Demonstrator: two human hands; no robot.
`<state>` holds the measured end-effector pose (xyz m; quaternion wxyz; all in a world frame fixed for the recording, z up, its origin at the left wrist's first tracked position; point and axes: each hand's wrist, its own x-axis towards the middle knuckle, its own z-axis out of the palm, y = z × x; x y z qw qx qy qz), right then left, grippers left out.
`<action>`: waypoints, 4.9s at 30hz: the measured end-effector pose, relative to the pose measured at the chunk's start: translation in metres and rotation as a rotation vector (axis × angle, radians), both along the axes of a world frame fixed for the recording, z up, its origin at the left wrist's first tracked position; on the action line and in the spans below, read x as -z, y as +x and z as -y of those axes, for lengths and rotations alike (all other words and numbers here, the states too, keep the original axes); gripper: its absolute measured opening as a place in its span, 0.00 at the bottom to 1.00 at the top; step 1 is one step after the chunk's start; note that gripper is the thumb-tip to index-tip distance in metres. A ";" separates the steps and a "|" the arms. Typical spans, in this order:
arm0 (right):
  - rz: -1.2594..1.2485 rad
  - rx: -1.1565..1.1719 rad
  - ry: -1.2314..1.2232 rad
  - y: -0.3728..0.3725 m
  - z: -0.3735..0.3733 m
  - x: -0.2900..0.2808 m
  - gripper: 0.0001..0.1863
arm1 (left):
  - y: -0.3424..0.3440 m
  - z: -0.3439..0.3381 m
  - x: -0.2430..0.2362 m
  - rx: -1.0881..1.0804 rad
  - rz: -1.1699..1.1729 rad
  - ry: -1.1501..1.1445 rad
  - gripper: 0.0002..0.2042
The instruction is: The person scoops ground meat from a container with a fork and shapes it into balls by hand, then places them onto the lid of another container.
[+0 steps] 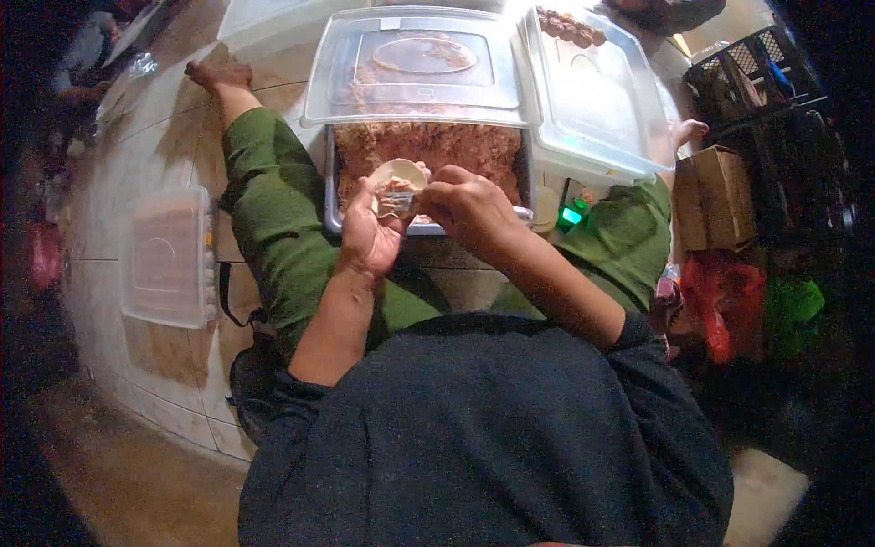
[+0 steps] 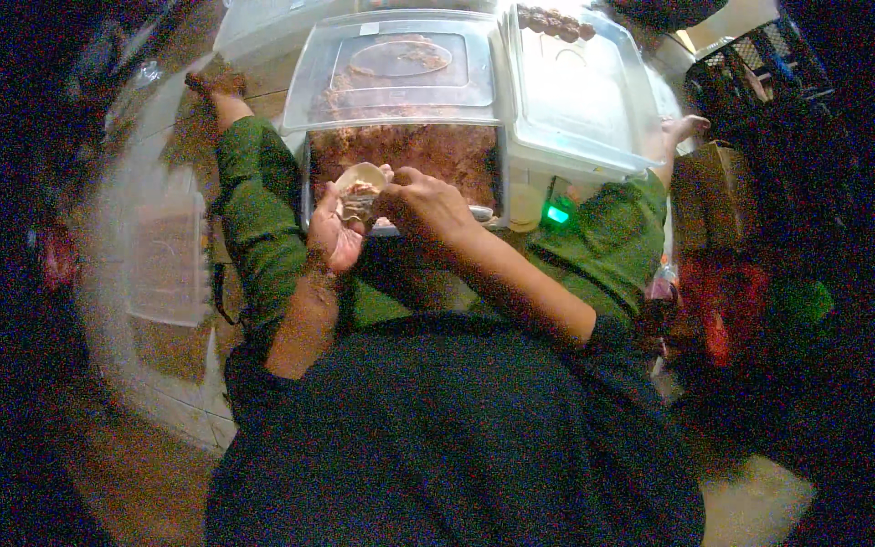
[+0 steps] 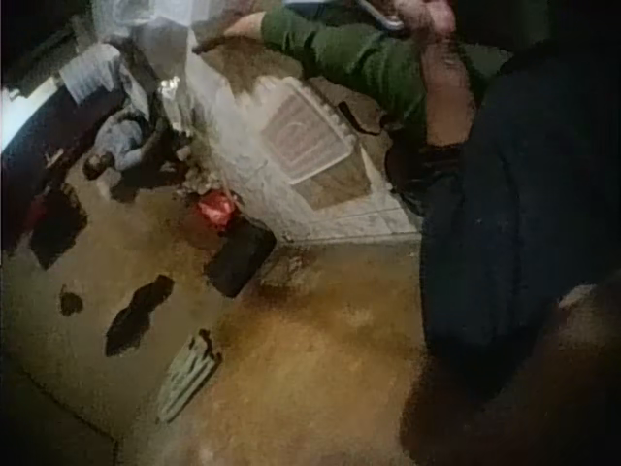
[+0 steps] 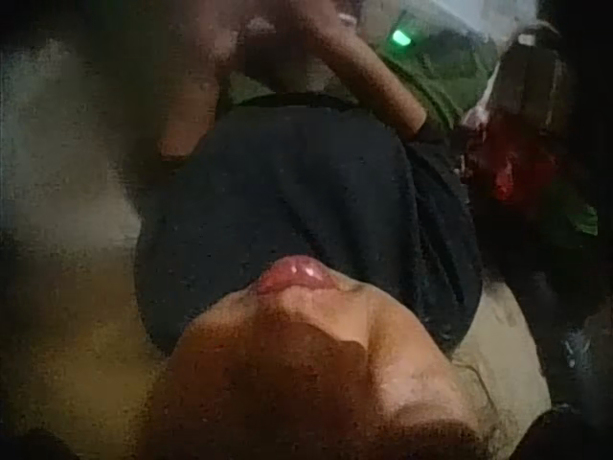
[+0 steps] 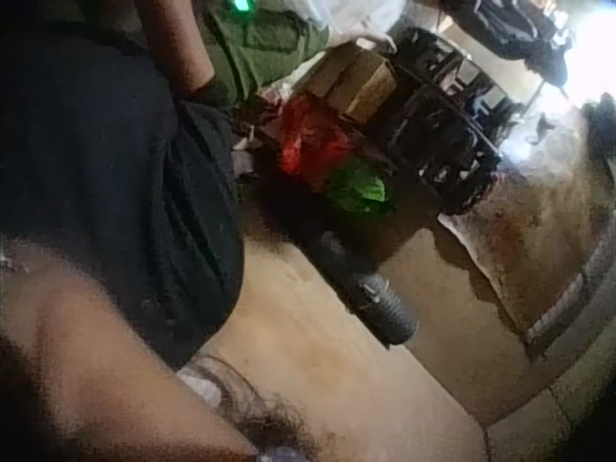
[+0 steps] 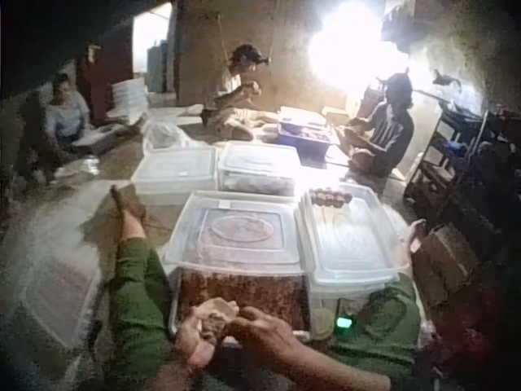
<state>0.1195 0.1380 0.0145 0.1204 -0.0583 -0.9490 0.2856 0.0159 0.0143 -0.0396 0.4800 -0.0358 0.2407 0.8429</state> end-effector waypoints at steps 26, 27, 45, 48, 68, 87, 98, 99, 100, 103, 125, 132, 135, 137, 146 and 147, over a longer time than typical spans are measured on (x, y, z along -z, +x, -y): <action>0.180 -0.288 0.284 -0.120 -0.005 0.050 0.07 | -0.085 0.046 0.027 -0.604 -0.192 0.011 0.17; 0.214 -0.285 0.278 -0.118 0.000 0.032 0.07 | -0.086 0.047 0.030 -0.602 -0.195 0.014 0.17; -0.104 -0.297 -0.620 -0.014 -0.052 -0.019 0.17 | -0.012 0.021 -0.041 -0.208 -0.025 0.070 0.28; -0.321 -0.097 -0.185 0.001 -0.025 -0.038 0.17 | 0.013 0.008 -0.060 -0.111 -0.048 0.158 0.26; -0.241 -0.083 0.115 0.030 -0.017 -0.025 0.15 | 0.019 -0.006 -0.052 -0.014 -0.213 0.035 0.26; 0.282 0.350 0.210 0.032 -0.123 0.056 0.15 | -0.018 0.018 -0.030 -0.129 -0.032 0.079 0.32; 0.501 -0.097 -0.167 0.050 -0.117 0.002 0.08 | -0.013 0.015 -0.018 -0.066 0.054 0.109 0.28; 0.514 -0.067 -0.335 0.052 -0.112 -0.006 0.08 | -0.010 0.013 -0.018 -0.068 0.041 0.094 0.28; 0.525 -0.042 -0.502 0.053 -0.104 -0.018 0.09 | -0.007 0.012 -0.018 -0.076 0.027 0.080 0.29; 0.374 -0.065 -0.861 0.059 -0.096 -0.009 0.10 | 0.005 0.007 -0.027 0.008 0.060 0.172 0.30; -0.300 -0.040 0.022 0.045 -0.044 -0.042 0.12 | 0.038 -0.007 -0.046 0.110 -0.450 0.025 0.28; -0.237 -0.067 -0.046 0.048 -0.057 -0.020 0.09 | 0.027 -0.004 -0.052 0.071 0.030 0.217 0.35; -0.304 -0.025 -0.108 0.048 -0.045 -0.027 0.08 | 0.025 -0.005 -0.053 0.064 0.002 0.192 0.35; -0.238 -0.022 0.038 0.046 -0.027 -0.032 0.07 | 0.029 -0.007 -0.052 0.096 -0.026 0.188 0.35; -0.205 -0.060 -0.416 0.059 -0.066 -0.032 0.07 | 0.022 -0.005 -0.052 0.105 -0.083 0.180 0.31; -0.206 -0.117 -0.289 0.059 -0.073 -0.028 0.07 | 0.025 -0.007 -0.052 0.143 -0.092 0.189 0.31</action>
